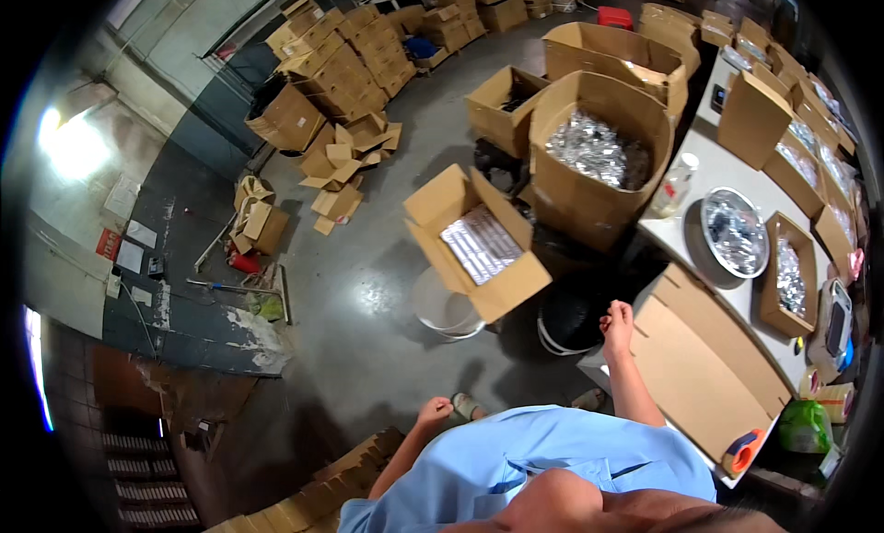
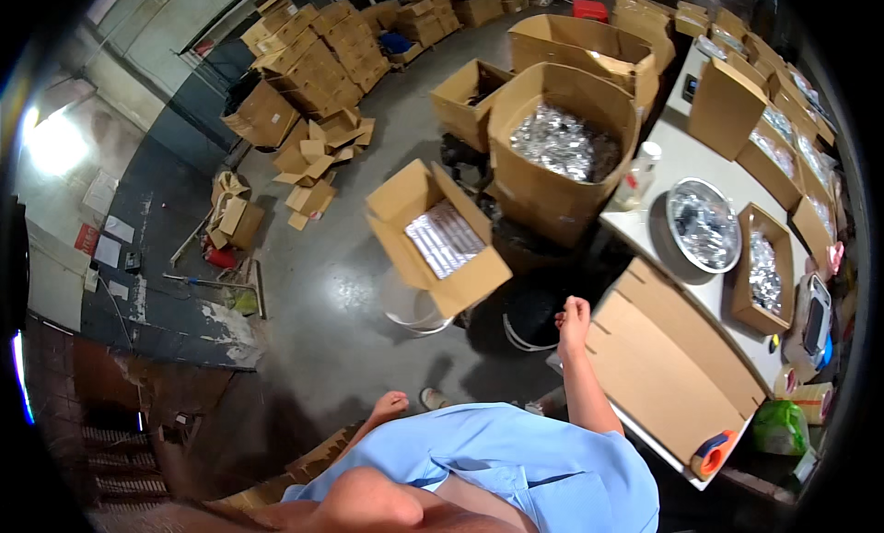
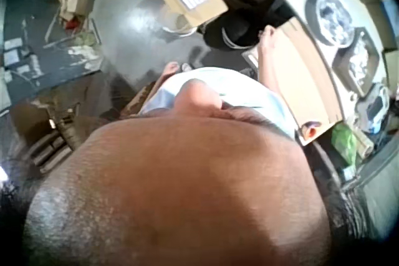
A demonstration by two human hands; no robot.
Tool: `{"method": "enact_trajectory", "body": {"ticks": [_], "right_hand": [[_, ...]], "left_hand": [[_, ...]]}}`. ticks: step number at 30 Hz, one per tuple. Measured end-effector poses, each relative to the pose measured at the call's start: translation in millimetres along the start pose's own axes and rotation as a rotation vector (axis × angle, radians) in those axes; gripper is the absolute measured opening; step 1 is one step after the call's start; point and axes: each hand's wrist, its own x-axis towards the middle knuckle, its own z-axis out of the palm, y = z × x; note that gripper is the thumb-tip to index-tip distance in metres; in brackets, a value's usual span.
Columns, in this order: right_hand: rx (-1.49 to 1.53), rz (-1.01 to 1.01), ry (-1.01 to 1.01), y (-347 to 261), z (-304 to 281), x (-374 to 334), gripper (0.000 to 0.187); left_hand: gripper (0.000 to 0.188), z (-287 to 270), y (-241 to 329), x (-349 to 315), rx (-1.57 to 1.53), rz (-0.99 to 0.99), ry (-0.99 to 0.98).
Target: The person places metal brackets and hardware into a cardboard box and uses a tape dispenser to seal the box.
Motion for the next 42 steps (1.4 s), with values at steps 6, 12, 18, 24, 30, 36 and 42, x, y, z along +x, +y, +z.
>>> {"method": "enact_trajectory", "body": {"ticks": [6,12,18,24,30,36,42], "right_hand": [[-0.245,0.099,-0.228,88.9,149.5,-88.1,0.02],[-0.475,-0.045,-0.325,135.8,261.8,-105.5,0.023],[-0.571,-0.065,-0.419,168.6,376.2,-94.2,0.025],[-0.576,-0.122,-0.37,212.0,471.6,-36.9,0.026],[-0.579,-0.173,-0.438,221.5,607.4,14.2,0.025],[-0.596,-0.225,-0.444,196.5,681.0,68.8,0.023],[-0.742,-0.296,-0.231,187.2,732.7,119.5,0.02]], "left_hand": [[0.037,-120.6,-171.1,-14.9,0.199,-0.134,0.116],[0.037,-224.4,-174.1,-6.5,0.114,-0.23,0.201],[0.027,-280.9,-147.1,79.8,-0.168,-0.025,0.272],[0.026,-357.3,-19.1,167.3,0.098,0.138,0.073],[0.028,-497.5,-30.8,225.3,0.195,0.013,0.149],[0.022,-635.2,16.0,345.9,-0.046,-0.323,0.293],[0.017,-666.5,51.6,491.0,-0.198,-0.217,0.231]]}}
